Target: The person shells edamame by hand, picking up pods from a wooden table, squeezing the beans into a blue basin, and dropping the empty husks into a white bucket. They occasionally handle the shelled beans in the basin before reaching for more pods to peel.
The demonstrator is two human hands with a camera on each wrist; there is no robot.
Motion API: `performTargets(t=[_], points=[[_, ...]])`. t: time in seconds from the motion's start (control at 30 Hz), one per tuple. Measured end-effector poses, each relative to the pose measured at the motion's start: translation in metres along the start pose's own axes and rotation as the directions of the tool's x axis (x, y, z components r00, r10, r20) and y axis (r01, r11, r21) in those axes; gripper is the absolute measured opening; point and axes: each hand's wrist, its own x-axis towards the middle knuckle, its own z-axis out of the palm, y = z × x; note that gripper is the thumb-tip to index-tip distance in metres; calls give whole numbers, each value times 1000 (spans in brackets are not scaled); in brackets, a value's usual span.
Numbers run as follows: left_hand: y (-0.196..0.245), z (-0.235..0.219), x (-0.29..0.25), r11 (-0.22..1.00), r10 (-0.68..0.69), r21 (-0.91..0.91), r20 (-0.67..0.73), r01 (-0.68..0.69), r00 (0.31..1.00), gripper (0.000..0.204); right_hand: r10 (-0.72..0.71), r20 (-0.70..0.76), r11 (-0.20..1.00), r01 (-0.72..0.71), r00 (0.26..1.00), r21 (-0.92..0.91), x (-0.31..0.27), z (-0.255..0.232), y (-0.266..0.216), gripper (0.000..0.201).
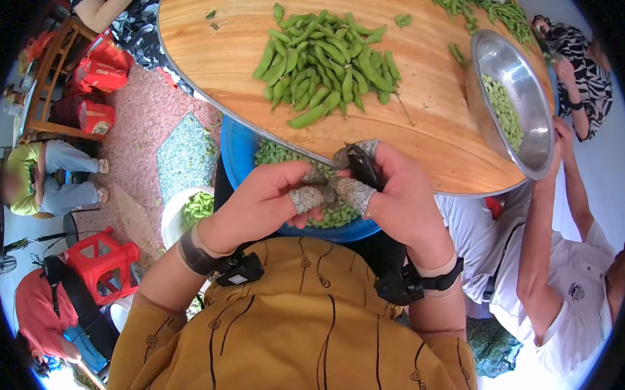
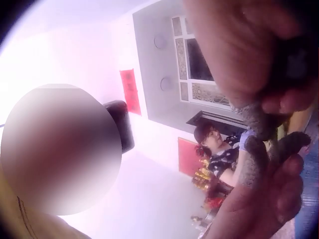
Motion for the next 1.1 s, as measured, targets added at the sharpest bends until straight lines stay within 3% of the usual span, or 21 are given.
performTargets(t=[0.1,0.17,0.4,0.47,0.5,0.57,0.6,0.67,0.8,0.83,0.87,0.9,0.93,0.97,1.0,1.03,1.1], points=[[-9,-4,-2,1000,15,-17,-34,-16,999,18,11,44,995,-6,999,-102,-3,3,0,25],[-16,-5,-1,987,139,108,-213,-118,967,20,-20,36,988,26,999,-149,-9,11,-4,26],[-16,-6,-2,989,133,82,-194,-119,972,29,-26,62,966,41,998,-256,-13,19,9,38],[-22,-12,-2,940,202,309,-160,-145,966,34,-18,56,973,30,998,-231,-13,21,10,39],[-21,-12,-3,940,201,309,-160,-144,966,34,-9,52,978,20,999,-206,-12,22,10,41],[-16,-9,-7,839,198,540,-183,-70,963,30,40,48,990,-33,998,-136,-11,25,8,41],[-16,-7,-8,839,197,540,-183,-69,963,30,89,48,994,-86,995,-65,-11,26,7,42],[-14,-5,-11,379,581,891,-20,-249,814,21,78,85,997,-80,993,19,-7,25,14,41],[-11,-13,-15,367,588,880,29,-300,808,10,86,190,950,-138,978,281,-3,27,28,38],[-6,-13,-17,811,294,562,-152,-162,944,9,86,190,949,-139,978,282,-5,29,27,38],[-3,-14,-19,991,-77,92,-156,92,985,9,58,176,969,-98,983,225,-8,32,25,36],[-9,-15,-19,991,-80,91,-156,95,984,9,31,163,984,-58,986,167,-9,33,25,35],[-18,-17,-20,915,-133,-387,-19,115,991,10,36,164,984,-64,986,167,-6,33,32,35],[-25,-18,-20,620,-113,-766,125,168,986,11,-313,96,932,325,945,-160,2,32,44,33],[-28,-18,-18,618,-113,-767,126,169,986,11,-621,149,640,608,769,-471,5,31,50,31],[-31,-17,-15,648,-197,-740,65,180,978,12,-620,149,640,607,770,-472,4,29,50,31],[-32,-17,-12,672,-276,-714,0,194,961,15,-436,154,658,431,887,-617,1,25,49,28]])
